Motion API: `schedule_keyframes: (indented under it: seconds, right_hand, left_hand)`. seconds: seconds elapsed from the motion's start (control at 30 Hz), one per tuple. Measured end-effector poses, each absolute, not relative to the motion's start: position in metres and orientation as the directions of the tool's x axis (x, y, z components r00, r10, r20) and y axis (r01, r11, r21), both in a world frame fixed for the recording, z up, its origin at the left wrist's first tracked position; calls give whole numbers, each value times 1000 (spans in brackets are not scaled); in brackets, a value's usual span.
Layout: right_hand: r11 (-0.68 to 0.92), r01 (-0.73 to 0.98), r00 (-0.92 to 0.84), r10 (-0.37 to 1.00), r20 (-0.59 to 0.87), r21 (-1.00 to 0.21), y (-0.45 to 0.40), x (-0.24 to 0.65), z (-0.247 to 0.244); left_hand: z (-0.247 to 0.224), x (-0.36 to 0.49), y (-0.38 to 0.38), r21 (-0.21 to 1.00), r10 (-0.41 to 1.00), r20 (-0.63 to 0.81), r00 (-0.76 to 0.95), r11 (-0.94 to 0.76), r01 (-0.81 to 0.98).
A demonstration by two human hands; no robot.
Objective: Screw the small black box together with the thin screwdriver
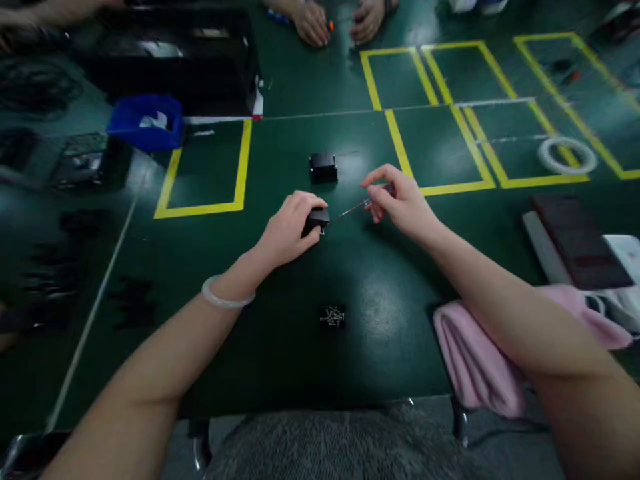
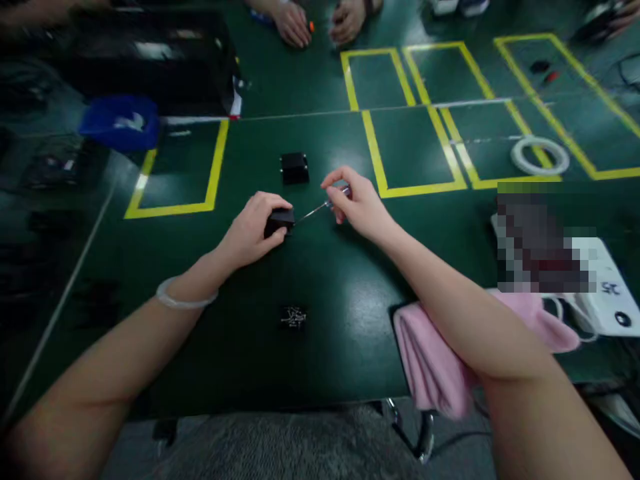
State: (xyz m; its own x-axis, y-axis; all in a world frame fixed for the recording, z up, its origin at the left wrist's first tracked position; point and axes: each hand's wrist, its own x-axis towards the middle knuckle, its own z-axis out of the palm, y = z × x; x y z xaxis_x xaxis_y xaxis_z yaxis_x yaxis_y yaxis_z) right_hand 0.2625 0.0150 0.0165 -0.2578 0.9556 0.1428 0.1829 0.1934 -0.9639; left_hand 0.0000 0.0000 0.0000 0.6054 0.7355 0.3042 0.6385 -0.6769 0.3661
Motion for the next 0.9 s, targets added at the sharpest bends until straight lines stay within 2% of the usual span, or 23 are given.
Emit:
schedule_keyframes:
  seconds: [0.2,0.37,0.63,0.9]
  right_hand:
    - [229,231,-259,951,167,-946,14,260,18]
    - [252,371,-256,953,163,-894,8,258,27]
    - [366,553,-311,924,222,-748,0,259,37]
    - [430,582,-314,902,297,-690,-3,257,41]
  left_hand:
    - [-3,-4,2,447,760,306,573,-646,618]
    - [-3,-5,2,498,772,288,567,-626,600]
    - [-4,-3,3,530,768,307,562,-629,569]
    - [-4,0,3,531,748,331,575,-651,542]
